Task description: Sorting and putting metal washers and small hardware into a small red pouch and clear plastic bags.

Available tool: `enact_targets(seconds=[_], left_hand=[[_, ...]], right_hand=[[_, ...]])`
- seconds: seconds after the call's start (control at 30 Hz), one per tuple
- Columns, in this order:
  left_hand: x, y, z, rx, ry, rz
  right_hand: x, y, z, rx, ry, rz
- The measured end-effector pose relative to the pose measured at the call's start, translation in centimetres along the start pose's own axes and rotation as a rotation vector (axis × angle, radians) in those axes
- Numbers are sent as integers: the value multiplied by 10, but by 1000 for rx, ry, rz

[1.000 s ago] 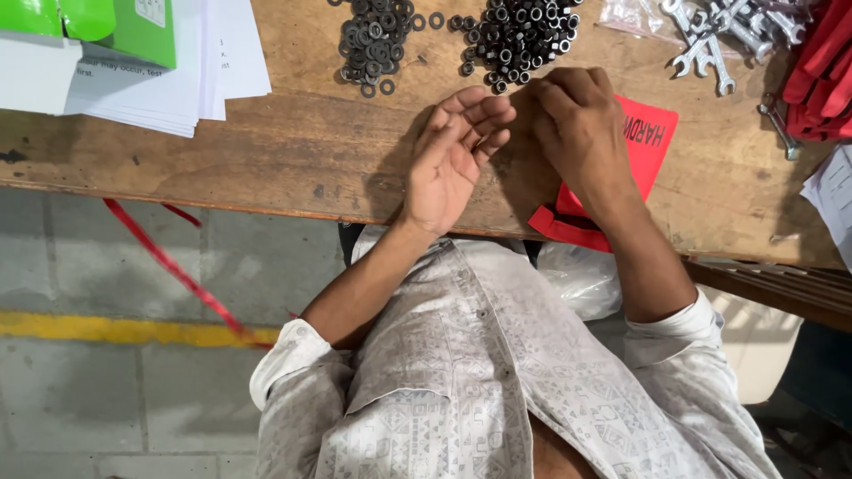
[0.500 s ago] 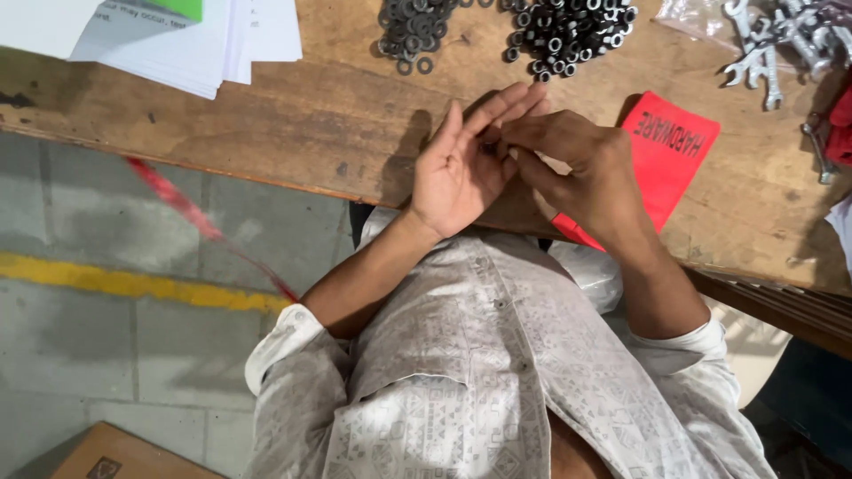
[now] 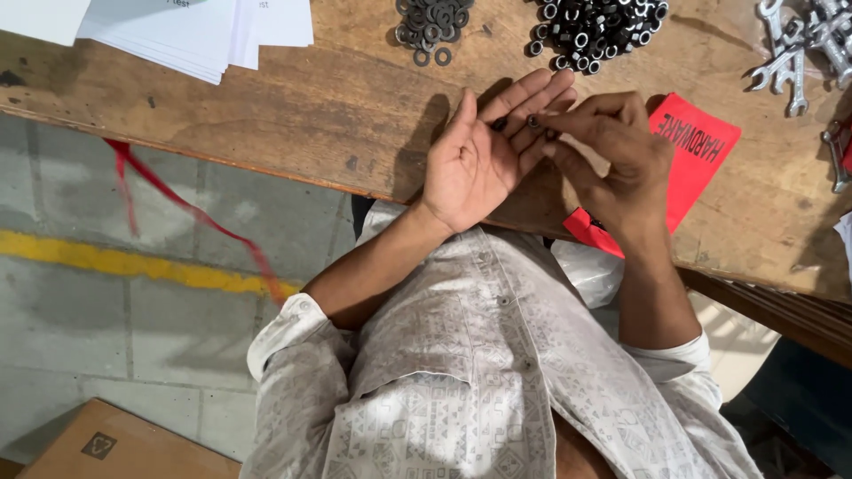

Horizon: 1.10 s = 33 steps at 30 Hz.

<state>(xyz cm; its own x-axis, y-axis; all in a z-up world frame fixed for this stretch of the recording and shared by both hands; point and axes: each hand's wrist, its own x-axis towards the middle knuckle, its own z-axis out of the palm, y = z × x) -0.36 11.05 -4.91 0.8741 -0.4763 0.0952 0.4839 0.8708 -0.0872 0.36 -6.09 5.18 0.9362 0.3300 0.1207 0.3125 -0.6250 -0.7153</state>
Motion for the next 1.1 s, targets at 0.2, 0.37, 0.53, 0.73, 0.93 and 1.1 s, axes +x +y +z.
enact_targets(seconds=[0.2,0.37,0.53,0.73,0.93,1.1], left_hand=[[2,-1,4,-20,98,-20],[-1,0,0,57,42,-5],[-8,1,6,84,35,38],[-15,4,8,155,31,79],[-10,5,6,133,20,81],[-7,8,12,95,60,47]], right_hand=[[-13,22,8,157,118,29],[10,29,-4,-146,184,52],[22,31,7,-306,131,66],[25,40,0,-297,70,82],[16,57,-5,-170,40,19],[6,49,0,-70,126,-64]])
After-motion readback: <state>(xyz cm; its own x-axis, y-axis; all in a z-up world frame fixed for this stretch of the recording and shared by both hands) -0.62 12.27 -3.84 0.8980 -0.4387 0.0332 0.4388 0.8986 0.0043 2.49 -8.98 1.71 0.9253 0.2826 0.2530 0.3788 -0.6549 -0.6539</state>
